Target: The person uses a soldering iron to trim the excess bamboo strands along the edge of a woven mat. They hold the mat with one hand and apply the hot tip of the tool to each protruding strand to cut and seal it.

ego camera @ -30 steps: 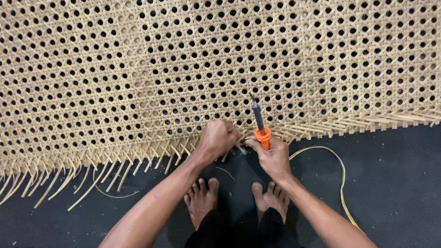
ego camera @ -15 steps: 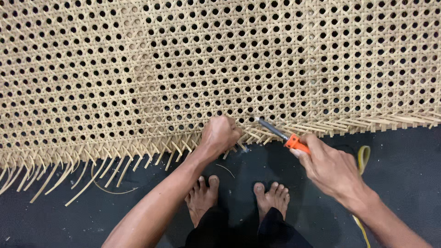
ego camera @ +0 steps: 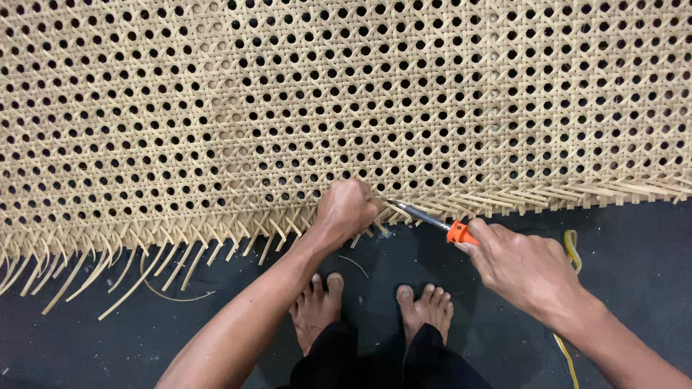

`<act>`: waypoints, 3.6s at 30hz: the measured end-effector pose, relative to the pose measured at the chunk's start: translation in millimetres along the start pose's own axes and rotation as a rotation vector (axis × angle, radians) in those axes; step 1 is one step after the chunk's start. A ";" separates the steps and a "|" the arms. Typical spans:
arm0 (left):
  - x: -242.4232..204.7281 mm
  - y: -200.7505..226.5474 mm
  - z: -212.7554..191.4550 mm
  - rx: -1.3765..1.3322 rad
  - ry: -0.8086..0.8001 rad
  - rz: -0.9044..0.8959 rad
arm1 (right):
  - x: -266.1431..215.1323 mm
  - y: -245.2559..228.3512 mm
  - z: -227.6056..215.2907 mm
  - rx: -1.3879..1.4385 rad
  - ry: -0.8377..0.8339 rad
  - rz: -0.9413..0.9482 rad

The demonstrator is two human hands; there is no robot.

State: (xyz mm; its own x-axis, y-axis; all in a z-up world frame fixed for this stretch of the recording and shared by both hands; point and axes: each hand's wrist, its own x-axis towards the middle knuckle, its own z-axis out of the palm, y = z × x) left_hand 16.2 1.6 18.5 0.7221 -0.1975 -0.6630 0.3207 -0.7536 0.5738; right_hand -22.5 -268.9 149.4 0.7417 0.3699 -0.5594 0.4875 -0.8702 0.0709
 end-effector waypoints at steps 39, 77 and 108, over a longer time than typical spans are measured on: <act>-8.3 27.9 -16.0 0.193 -0.049 -0.125 | 20.6 5.0 -117.2 0.137 -0.597 0.164; -70.2 -50.4 27.4 0.532 0.730 0.764 | 121.1 -71.4 10.8 1.050 -0.009 -0.280; -49.6 -3.1 -20.7 -0.023 -0.095 -0.052 | 116.0 -105.2 36.1 1.798 0.202 0.231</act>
State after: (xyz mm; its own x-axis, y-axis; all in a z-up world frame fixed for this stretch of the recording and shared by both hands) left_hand -7.9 26.7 59.6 0.6433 -0.2180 -0.7339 0.3711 -0.7497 0.5480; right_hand -4.4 -146.2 47.3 0.8195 0.1152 -0.5614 -0.5517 -0.1066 -0.8272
